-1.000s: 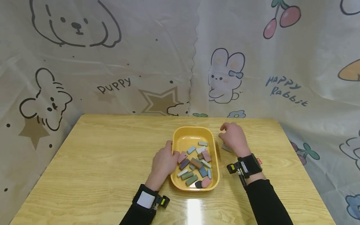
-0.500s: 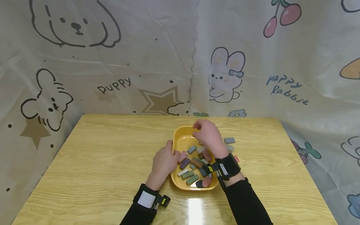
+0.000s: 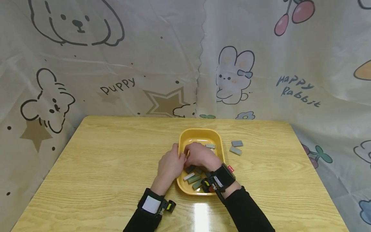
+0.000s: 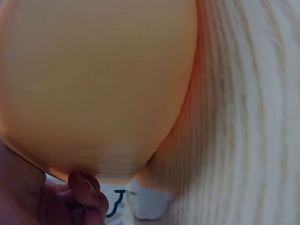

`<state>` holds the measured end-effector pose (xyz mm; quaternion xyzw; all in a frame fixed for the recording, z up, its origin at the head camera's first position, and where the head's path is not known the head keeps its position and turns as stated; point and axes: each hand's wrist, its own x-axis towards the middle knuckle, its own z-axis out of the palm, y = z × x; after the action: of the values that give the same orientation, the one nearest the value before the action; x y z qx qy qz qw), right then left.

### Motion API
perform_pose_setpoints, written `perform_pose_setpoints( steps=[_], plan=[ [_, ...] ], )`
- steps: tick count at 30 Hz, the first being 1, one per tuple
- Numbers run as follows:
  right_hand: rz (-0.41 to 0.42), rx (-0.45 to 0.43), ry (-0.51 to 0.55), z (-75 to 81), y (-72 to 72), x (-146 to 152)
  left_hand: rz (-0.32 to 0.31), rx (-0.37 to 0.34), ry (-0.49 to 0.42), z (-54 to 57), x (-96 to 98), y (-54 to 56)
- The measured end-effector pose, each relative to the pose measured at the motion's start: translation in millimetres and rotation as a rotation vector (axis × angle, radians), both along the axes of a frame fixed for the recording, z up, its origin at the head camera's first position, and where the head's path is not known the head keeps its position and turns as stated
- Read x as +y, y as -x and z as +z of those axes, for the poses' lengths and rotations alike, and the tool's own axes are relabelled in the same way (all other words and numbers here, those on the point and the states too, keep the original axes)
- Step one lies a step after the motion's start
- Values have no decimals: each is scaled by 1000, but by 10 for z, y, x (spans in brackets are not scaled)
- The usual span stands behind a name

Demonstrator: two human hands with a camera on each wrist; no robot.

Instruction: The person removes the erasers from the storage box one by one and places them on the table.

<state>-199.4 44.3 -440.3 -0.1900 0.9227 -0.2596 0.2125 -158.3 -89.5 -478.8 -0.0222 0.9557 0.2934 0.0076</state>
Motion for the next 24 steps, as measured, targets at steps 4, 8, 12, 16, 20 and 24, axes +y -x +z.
perform_pose_setpoints(
  steps=[4,8,12,16,20,24],
  plan=[
    [39,80,-56,-62,-4,-44,-6,-2,2,-8,4,6],
    [18,79,-57,-80,-1,-51,-3,0,11,-12,-3,8],
    [-30,98,-33,-31,5,6,-7,-4,7,-11,-4,9],
    [-101,141,-34,121,15,135,-7,-12,11,-16,-6,12],
    [-196,152,-15,323,33,354,-9,-26,5,-20,-6,15],
    [-265,199,4,435,62,647,-7,-27,-9,-21,-6,7]
  ],
)
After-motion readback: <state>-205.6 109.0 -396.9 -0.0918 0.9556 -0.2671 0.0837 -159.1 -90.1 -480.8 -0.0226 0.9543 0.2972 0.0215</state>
